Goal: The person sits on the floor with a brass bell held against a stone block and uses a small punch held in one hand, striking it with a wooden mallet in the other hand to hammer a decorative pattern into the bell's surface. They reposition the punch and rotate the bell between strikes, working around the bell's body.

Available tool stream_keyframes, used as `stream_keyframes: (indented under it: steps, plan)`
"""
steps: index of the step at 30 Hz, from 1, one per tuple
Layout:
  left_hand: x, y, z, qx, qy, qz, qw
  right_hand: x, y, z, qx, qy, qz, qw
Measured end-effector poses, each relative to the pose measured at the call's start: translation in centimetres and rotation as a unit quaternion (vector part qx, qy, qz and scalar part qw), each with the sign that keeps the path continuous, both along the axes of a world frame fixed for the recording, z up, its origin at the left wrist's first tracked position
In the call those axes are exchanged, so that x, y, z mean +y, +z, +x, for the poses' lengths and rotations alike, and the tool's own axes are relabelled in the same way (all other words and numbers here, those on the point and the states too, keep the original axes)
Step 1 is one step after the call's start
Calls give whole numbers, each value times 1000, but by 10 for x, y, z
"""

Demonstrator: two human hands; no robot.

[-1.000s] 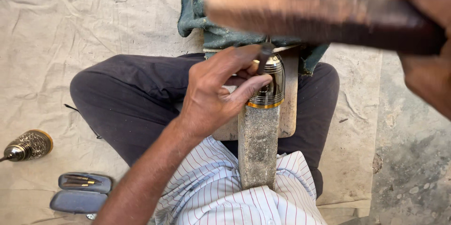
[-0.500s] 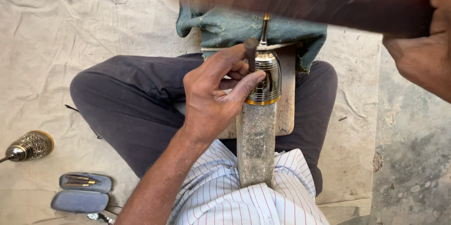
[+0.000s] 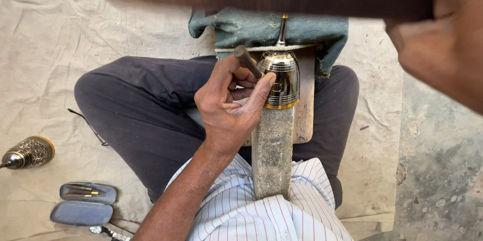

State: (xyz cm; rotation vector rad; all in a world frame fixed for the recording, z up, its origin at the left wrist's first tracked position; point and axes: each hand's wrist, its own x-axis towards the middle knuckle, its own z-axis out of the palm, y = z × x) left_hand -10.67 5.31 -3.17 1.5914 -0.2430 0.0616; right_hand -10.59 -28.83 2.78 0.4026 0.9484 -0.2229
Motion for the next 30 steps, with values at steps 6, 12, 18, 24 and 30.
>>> stream_keyframes:
  steps: [6,12,18,24,30]
  plan:
    - [-5,-4,-5,8,17,-9,1000,10,-2,-17,19,-4,12,1000]
    - [3,2,18,-21,-39,-7,999,20,20,-3,33,8,9,999]
    - [-7,32,72,-156,-235,134,950,61,34,-59,199,502,-777,324]
    - [-32,61,98,-251,-371,216,867,92,-23,-130,142,400,-824,374]
    - [-54,76,105,-205,-439,319,815,109,-64,-157,211,379,-796,421]
